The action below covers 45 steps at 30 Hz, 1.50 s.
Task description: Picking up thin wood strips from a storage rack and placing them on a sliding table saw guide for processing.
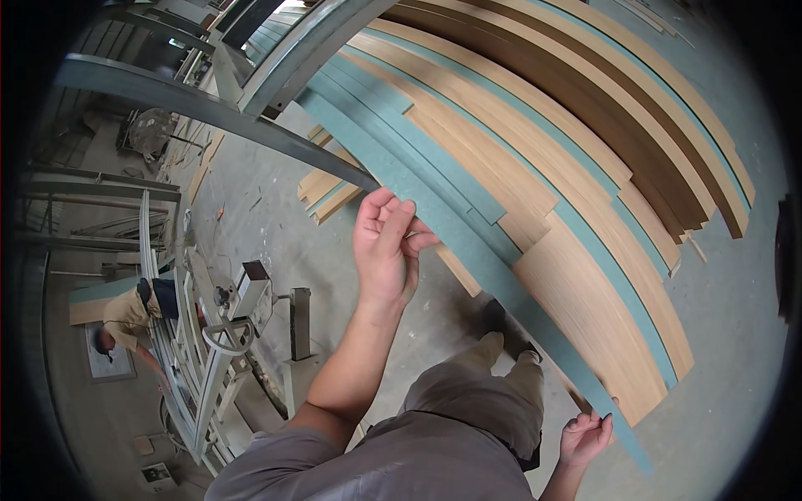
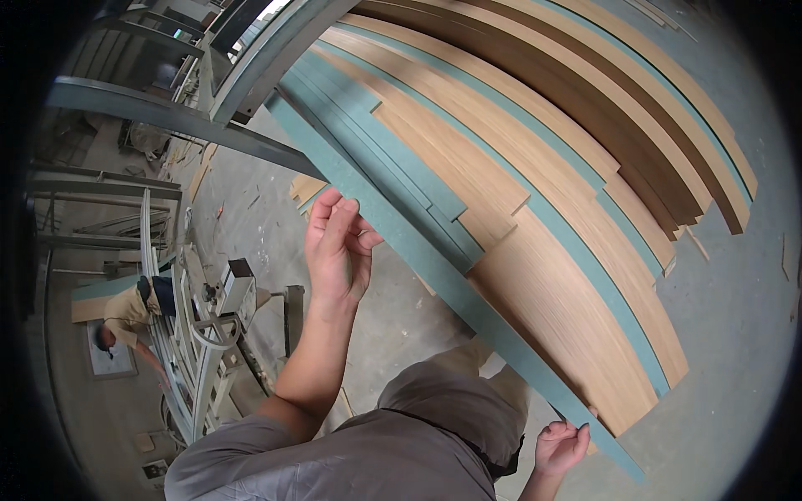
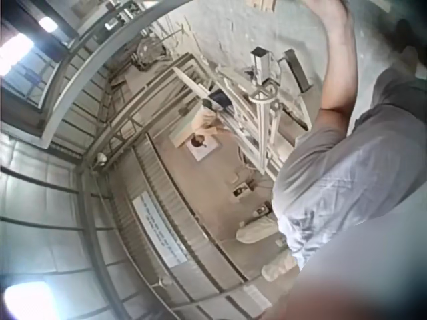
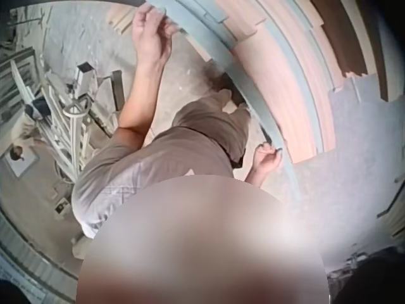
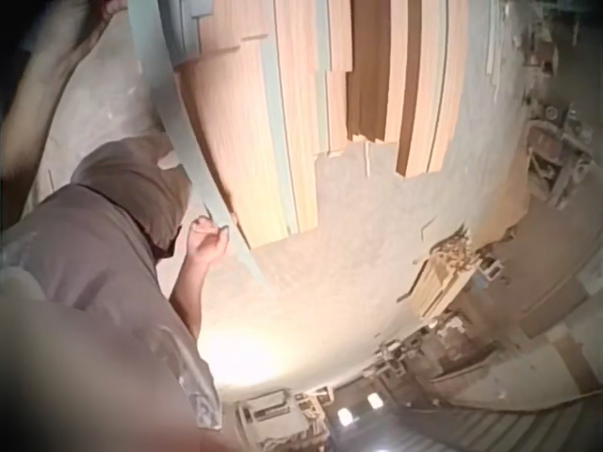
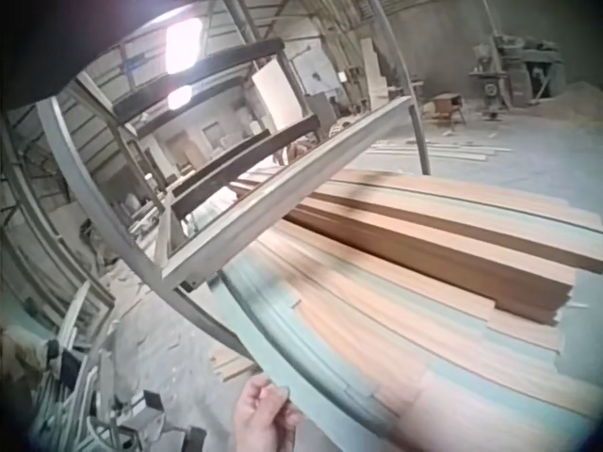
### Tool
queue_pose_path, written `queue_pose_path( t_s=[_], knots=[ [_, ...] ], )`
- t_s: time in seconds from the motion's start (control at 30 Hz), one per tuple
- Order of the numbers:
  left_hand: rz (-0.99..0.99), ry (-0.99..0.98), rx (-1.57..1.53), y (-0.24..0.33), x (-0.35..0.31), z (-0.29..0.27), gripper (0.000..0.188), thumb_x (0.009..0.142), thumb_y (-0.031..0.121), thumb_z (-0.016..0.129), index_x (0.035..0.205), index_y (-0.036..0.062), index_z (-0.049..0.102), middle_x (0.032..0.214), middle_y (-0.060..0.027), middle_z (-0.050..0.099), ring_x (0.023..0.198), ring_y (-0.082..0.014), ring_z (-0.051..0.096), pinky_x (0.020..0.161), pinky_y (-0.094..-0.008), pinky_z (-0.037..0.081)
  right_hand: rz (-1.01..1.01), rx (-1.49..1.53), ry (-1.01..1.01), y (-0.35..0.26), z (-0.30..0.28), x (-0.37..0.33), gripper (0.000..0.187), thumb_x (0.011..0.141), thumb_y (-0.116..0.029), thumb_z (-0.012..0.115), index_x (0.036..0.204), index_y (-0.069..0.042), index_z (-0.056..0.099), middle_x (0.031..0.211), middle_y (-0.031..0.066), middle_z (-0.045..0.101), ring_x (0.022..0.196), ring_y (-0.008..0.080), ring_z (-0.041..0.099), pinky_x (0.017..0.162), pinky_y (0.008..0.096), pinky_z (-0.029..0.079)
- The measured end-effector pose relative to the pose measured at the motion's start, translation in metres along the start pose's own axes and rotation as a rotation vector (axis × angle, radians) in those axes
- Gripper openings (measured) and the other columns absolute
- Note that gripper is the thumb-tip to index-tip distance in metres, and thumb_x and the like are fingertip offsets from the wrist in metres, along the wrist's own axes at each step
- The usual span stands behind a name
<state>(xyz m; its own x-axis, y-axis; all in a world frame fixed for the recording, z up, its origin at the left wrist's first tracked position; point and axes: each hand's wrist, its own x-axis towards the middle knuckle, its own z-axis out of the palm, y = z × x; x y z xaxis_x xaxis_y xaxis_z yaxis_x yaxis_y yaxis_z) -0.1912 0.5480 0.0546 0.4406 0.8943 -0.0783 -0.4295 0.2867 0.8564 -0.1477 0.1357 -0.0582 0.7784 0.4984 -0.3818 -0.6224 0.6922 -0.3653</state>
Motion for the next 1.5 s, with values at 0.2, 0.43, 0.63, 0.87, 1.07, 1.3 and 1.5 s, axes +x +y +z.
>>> queue_pose_path(
  t_s=[0.2, 0.43, 0.63, 0.87, 1.07, 1.3, 1.5],
  knots=[
    [-0.041, 0.024, 0.017, -0.005, 0.022, -0.020, 0.027, 0.087, 0.003, 0.050, 0.112, -0.0021, 0.042, 0.084, -0.0054, 0.055, 0.066, -0.0148, 0.060, 0.054, -0.0270, 0.056, 0.021, -0.049, 0.051, 0.014, 0.009, 0.001, 0.040, 0.095, -0.026, 0.034, 0.134, -0.017, 0.032, 0.110, 0.0145, 0.060, 0.077, 0.0274, 0.065, 0.060, 0.0356, 0.056],
    [-0.157, 0.096, 0.041, -0.010, 0.058, -0.044, 0.050, 0.088, 0.004, 0.050, 0.133, -0.0042, 0.029, 0.121, -0.0155, 0.048, 0.096, -0.0170, 0.056, 0.085, -0.0314, 0.051, 0.121, -0.192, 0.293, 0.065, 0.085, 0.030, 0.043, 0.093, -0.026, 0.042, 0.135, -0.018, 0.031, 0.102, 0.0107, 0.064, 0.070, 0.0200, 0.065, 0.053, 0.0279, 0.053],
    [0.128, 0.005, 0.669, 0.001, 0.056, -0.053, 0.038, 0.086, 0.009, 0.055, 0.123, 0.0011, 0.048, 0.130, -0.0113, 0.044, 0.111, -0.0189, 0.049, 0.092, -0.0305, 0.041, 0.243, -0.274, 0.223, 0.111, 0.150, 0.063, 0.043, 0.093, -0.025, 0.043, 0.134, -0.019, 0.034, 0.112, 0.0089, 0.059, 0.070, 0.0188, 0.063, 0.056, 0.0296, 0.051],
    [0.532, -0.351, 1.491, -0.003, 0.055, -0.048, 0.048, 0.082, 0.035, 0.059, 0.123, 0.0106, 0.052, 0.136, -0.0221, 0.034, 0.128, -0.0383, 0.029, 0.105, -0.0446, 0.023, 0.421, -0.328, 0.109, 0.173, 0.219, 0.124, 0.037, 0.092, -0.030, 0.046, 0.117, -0.003, 0.046, 0.101, 0.0112, 0.062, 0.066, 0.0167, 0.061, 0.055, 0.0275, 0.051],
    [0.488, -0.217, 1.623, -0.009, 0.079, -0.070, 0.047, 0.082, 0.039, 0.057, 0.119, 0.0108, 0.053, 0.136, -0.0166, 0.037, 0.128, -0.0383, 0.028, 0.105, -0.0511, 0.019, 0.569, -1.012, -0.385, 0.137, 0.220, 0.079, 0.033, 0.090, -0.024, 0.050, 0.112, 0.001, 0.053, 0.091, 0.0145, 0.064, 0.074, 0.0226, 0.063, 0.063, 0.0292, 0.052],
    [0.555, -0.174, 1.597, -0.010, 0.095, -0.076, 0.048, 0.080, 0.036, 0.060, 0.119, 0.0099, 0.051, 0.134, -0.0149, 0.039, 0.127, -0.0351, 0.031, 0.103, -0.0517, 0.022, -0.421, -2.353, -0.273, 0.002, 0.166, 0.037, 0.051, 0.073, -0.016, 0.066, 0.120, -0.005, 0.051, 0.135, 0.0194, 0.037, 0.125, 0.0341, 0.035, 0.098, 0.0394, 0.034],
    [0.587, -0.123, 1.555, -0.008, 0.098, -0.086, 0.049, 0.079, 0.034, 0.062, 0.120, 0.0091, 0.051, 0.134, -0.0158, 0.039, 0.127, -0.0350, 0.032, 0.103, -0.0496, 0.024, -0.329, -2.189, -0.434, -0.006, 0.133, 0.042, 0.036, 0.071, -0.003, 0.065, 0.108, -0.004, 0.061, 0.088, 0.0129, 0.055, 0.082, 0.0286, 0.052, 0.072, 0.0359, 0.044]
  ],
)
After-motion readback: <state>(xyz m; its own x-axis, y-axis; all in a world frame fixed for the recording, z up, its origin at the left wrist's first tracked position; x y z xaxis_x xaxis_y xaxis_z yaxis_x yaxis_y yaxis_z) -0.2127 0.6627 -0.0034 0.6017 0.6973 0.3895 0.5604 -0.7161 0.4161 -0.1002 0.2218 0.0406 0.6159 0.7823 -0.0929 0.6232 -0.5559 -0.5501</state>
